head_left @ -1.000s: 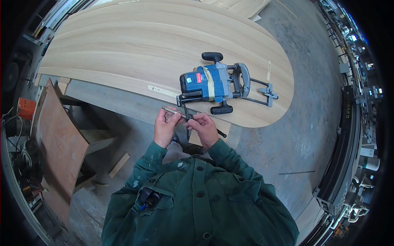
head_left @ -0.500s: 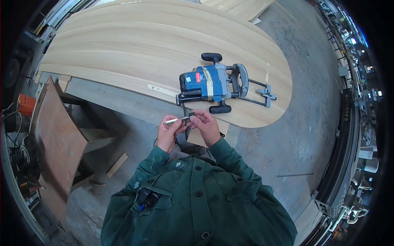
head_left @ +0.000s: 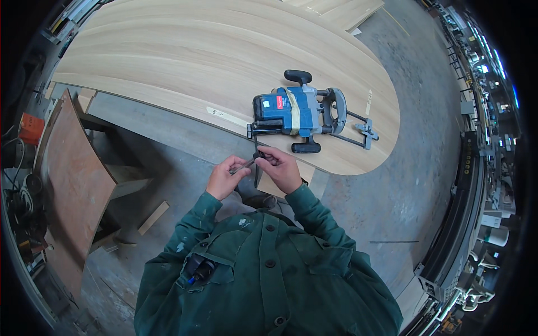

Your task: Adjusting components and depth of a wood router on a wooden tabletop using hand tools.

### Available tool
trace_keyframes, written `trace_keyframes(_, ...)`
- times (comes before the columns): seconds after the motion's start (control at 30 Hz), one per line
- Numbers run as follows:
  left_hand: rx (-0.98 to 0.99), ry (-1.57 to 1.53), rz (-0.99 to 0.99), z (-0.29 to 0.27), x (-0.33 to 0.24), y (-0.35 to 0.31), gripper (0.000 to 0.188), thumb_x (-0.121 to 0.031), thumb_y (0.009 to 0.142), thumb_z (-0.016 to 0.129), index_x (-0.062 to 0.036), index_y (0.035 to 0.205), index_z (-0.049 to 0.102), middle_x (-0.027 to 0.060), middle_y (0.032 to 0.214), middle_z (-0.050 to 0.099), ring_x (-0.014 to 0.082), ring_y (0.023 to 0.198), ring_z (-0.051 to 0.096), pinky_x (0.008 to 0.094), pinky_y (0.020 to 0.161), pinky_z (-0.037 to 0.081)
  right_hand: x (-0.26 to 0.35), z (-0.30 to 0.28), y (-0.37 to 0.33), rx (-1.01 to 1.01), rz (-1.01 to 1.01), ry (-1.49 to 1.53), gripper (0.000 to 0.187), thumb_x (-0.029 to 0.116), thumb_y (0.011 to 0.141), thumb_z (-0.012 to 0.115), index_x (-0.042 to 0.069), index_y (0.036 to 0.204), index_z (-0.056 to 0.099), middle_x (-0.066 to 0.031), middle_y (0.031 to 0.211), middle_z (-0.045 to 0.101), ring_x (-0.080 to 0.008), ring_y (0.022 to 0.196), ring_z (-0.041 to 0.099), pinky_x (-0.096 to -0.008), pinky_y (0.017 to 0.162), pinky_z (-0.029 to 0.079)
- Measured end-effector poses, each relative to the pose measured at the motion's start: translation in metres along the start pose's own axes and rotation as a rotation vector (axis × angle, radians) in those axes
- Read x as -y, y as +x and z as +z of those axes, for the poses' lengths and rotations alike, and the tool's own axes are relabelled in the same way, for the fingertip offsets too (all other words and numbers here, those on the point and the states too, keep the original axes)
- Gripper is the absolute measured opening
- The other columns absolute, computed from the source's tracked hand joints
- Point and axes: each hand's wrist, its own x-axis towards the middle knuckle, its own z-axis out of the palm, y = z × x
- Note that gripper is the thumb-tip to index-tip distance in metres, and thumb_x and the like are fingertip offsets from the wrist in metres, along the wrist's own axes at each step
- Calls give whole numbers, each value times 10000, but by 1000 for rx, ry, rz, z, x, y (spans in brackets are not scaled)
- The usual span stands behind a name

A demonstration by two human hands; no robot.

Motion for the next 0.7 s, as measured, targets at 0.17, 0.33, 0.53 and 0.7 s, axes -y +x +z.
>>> trace_keyframes(0.17,-143,66,171,6,29,16,296,-62,861,657,-29,1153,624,80,929,716,171,904,682,305,827,527,5,10,12,56,-355,-632,387,103,820,739,67,1195,648,-113,974,667,-229,811,649,-311,753,518)
trace_keyframes(0.33,-119,123,28,20,49,28,350,15,838,552,-32,1180,609,172,990,696,294,900,689,337,800,533,-28,25,22,88,-427,-766,333,174,818,701,81,1134,649,-122,944,644,-334,902,621,-409,772,514)
trace_keyframes(0.53,-176,153,132,30,83,30,353,39,813,537,-46,1147,608,199,1041,650,399,924,638,385,786,522,-52,31,21,109,-319,-838,296,171,817,676,83,1098,645,-122,932,633,-333,921,611,-427,790,504)
trace_keyframes(0.7,-157,140,219,35,93,32,328,41,804,565,-46,1117,610,174,1060,611,403,964,607,410,810,506,-55,26,18,65,-301,-810,289,168,811,678,88,1087,645,-125,937,635,-336,922,611,-425,792,503)
